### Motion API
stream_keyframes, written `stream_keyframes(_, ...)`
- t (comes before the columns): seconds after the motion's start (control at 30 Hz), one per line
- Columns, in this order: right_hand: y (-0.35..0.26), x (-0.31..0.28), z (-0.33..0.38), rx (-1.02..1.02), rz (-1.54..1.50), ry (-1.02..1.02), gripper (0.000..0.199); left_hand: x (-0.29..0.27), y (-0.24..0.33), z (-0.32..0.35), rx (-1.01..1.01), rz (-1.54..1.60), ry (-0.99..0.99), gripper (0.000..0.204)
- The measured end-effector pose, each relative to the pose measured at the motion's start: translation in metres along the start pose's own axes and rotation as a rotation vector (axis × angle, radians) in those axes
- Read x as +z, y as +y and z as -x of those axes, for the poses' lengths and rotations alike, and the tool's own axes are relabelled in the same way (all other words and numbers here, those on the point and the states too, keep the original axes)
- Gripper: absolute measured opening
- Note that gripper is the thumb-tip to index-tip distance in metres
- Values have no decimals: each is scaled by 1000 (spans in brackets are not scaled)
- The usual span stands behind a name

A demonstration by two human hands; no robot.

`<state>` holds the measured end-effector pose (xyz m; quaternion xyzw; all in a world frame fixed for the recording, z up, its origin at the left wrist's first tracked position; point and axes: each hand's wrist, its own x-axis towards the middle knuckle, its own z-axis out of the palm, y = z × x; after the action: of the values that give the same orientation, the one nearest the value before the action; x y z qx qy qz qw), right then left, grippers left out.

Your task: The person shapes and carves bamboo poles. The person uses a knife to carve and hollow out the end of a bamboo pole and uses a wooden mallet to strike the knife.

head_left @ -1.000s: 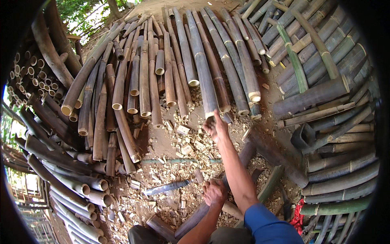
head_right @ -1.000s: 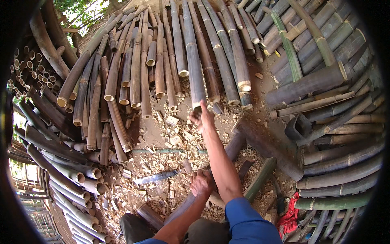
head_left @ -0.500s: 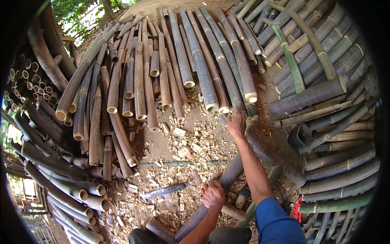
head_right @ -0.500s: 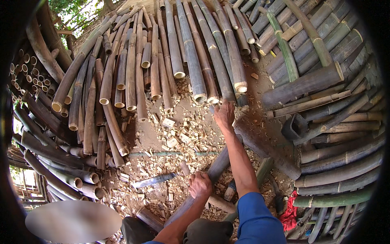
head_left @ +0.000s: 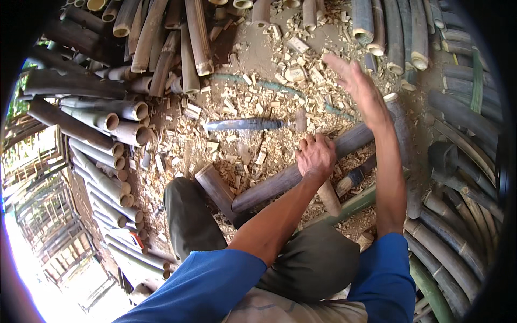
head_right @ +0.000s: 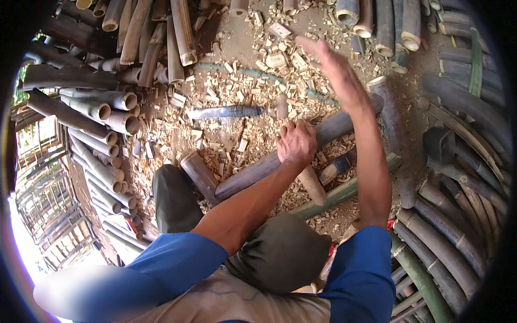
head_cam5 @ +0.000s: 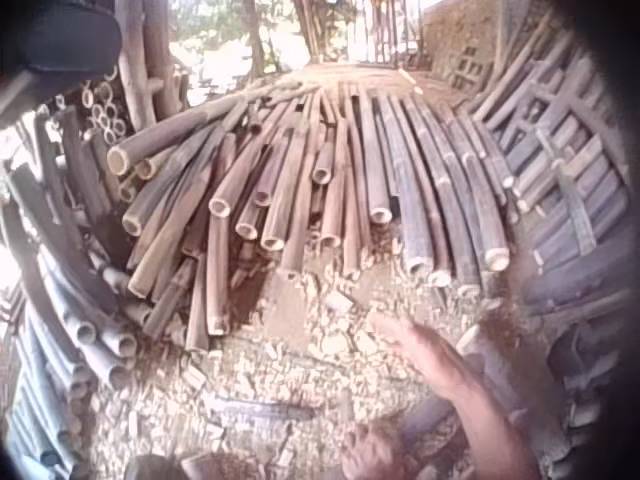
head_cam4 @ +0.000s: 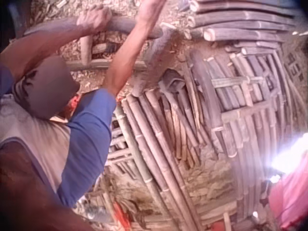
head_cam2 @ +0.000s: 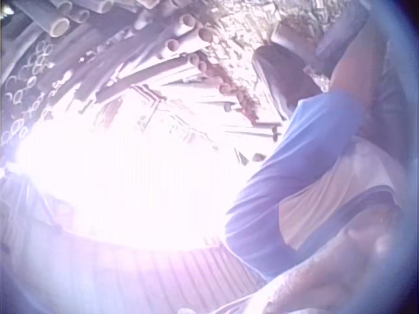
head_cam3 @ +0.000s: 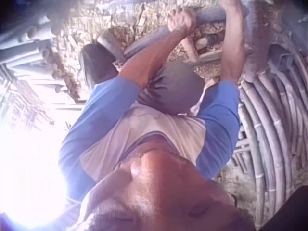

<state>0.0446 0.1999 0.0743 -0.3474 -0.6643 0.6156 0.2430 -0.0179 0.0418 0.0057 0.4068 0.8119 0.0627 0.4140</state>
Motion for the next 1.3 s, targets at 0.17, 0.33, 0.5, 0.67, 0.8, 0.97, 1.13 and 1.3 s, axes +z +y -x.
stream_keyframes(0.17,-27,66,84,148,112,-453,91,1,-19,30,-90,-5,-196,52)
stream_keyframes(0.33,-28,121,132,189,263,-869,95,5,-22,26,-66,47,65,44)
stream_keyframes(0.5,-60,188,107,-27,-365,-1209,97,33,-12,30,2,-45,142,41)
stream_keyframes(0.67,-135,183,61,-280,-662,-1095,91,39,-27,27,-26,-30,69,43)
stream_keyframes(0.8,-130,131,12,-236,-321,-667,63,82,-114,-45,249,-555,339,41)
stream_keyframes(0.97,52,-52,-3,123,153,887,25,42,-16,30,37,0,181,40)
stream_keyframes(1.13,119,-125,-36,471,-1034,940,24,35,-33,21,19,-50,322,41)
stream_keyframes(1.3,117,-113,-37,173,-1131,928,12,41,-26,26,31,-57,307,39)
